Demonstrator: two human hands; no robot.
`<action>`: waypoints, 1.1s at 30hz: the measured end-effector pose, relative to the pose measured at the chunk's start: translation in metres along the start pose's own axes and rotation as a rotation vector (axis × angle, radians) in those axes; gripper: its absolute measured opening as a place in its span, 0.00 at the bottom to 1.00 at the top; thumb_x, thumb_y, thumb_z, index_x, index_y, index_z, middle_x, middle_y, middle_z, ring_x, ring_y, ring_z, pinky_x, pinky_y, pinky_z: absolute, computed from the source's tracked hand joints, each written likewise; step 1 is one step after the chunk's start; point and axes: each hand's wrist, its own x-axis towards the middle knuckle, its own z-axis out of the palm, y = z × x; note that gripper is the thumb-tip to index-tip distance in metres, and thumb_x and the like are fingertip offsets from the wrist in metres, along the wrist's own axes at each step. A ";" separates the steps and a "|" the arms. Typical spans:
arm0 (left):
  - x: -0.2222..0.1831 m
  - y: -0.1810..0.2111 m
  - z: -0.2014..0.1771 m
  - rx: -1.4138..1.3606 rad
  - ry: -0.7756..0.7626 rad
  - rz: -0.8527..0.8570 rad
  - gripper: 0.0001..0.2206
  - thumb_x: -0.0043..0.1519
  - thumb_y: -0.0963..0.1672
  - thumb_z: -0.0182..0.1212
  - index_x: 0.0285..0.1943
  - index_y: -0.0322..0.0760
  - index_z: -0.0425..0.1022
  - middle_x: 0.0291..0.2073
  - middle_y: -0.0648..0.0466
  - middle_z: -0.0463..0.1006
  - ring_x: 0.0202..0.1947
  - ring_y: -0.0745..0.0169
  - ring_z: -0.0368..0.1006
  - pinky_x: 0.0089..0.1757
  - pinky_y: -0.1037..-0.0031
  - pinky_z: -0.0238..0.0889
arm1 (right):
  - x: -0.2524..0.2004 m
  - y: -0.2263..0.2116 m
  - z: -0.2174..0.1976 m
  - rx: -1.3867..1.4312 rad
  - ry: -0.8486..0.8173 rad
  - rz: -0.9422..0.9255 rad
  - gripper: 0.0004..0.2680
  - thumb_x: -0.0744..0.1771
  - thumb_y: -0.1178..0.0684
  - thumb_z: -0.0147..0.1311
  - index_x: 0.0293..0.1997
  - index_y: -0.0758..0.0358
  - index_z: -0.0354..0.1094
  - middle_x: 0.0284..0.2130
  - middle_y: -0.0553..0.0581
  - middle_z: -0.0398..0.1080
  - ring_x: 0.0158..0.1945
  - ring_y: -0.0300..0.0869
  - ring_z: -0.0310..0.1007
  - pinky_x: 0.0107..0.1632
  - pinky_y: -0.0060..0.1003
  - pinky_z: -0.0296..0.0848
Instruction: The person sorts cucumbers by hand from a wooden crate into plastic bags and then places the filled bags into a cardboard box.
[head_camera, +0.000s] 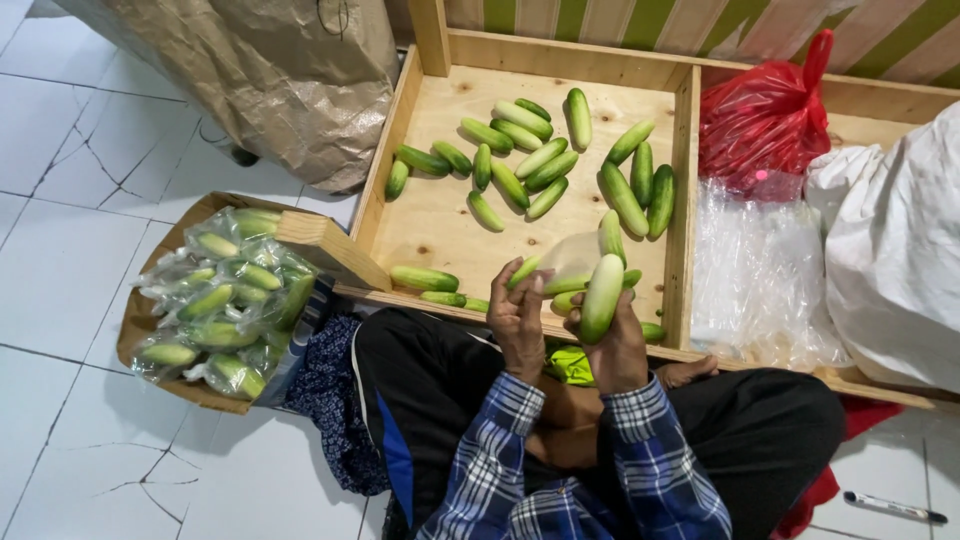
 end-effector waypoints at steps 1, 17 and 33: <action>0.002 0.002 0.000 -0.001 -0.002 -0.004 0.18 0.66 0.40 0.60 0.65 0.28 0.67 0.38 0.37 0.83 0.42 0.59 0.80 0.41 0.72 0.75 | 0.001 -0.005 0.002 -0.001 0.004 -0.002 0.21 0.72 0.35 0.40 0.60 0.66 0.63 0.46 0.65 0.74 0.42 0.48 0.79 0.50 0.46 0.79; 0.016 0.007 -0.015 0.159 -0.170 0.012 0.20 0.58 0.33 0.60 0.61 0.28 0.70 0.46 0.40 0.81 0.49 0.56 0.78 0.45 0.72 0.75 | 0.007 -0.024 0.025 -0.319 0.207 -0.176 0.13 0.61 0.64 0.67 0.46 0.67 0.68 0.27 0.58 0.71 0.22 0.37 0.67 0.26 0.31 0.70; -0.020 0.019 -0.022 0.394 -0.225 -0.056 0.11 0.58 0.44 0.75 0.43 0.33 0.82 0.30 0.46 0.83 0.38 0.54 0.83 0.40 0.68 0.75 | -0.002 0.004 0.012 -0.531 0.154 -0.171 0.14 0.57 0.63 0.73 0.40 0.67 0.72 0.25 0.60 0.74 0.27 0.40 0.76 0.31 0.37 0.79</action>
